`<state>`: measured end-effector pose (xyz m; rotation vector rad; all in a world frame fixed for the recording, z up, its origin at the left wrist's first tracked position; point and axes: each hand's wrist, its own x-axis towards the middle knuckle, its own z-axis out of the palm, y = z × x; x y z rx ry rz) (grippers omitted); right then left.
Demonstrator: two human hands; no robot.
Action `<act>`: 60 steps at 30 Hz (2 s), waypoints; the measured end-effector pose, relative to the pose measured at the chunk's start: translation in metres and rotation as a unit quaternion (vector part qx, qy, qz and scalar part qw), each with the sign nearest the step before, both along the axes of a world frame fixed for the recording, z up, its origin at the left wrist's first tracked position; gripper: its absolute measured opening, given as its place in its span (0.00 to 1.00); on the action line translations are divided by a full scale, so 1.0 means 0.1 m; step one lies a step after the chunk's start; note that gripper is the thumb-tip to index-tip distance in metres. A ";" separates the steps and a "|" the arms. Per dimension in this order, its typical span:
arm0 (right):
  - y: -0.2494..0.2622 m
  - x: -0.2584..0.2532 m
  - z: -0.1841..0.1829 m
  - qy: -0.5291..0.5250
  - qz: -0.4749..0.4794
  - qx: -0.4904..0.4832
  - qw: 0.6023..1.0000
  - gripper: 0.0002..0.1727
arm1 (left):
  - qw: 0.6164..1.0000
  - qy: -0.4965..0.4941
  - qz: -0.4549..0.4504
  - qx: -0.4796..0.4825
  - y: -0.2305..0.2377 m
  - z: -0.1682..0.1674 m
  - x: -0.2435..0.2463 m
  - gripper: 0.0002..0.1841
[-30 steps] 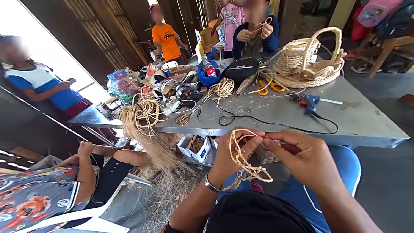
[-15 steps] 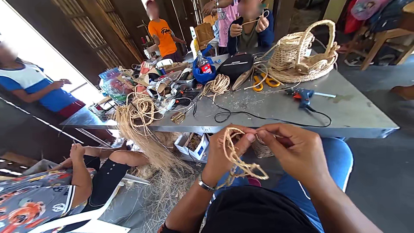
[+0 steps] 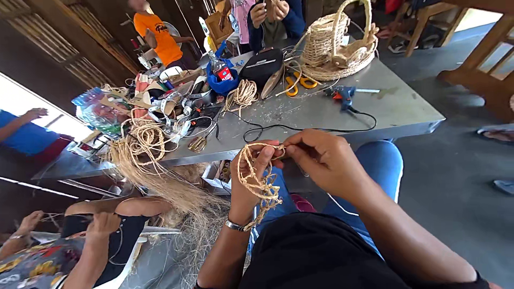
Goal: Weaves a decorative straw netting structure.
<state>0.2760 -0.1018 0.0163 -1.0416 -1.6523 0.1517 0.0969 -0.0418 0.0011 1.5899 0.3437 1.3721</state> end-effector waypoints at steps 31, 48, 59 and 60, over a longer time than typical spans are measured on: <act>0.02 -0.09 0.01 0.107 0.044 -0.020 0.993 0.05 | 0.973 -0.112 -0.153 -0.132 0.03 0.00 0.00 0.14; -0.05 -0.10 0.02 0.143 0.083 -0.027 0.986 0.12 | 0.962 -0.137 -0.176 -0.160 -0.03 0.07 0.04 0.16; -0.07 -0.12 -0.01 0.149 0.085 -0.041 0.984 0.15 | 0.958 -0.132 -0.200 -0.156 0.02 0.01 -0.02 0.16; -0.05 -0.11 -0.03 0.141 0.083 -0.036 0.986 0.15 | 0.958 -0.133 -0.200 -0.160 0.03 -0.01 -0.02 0.16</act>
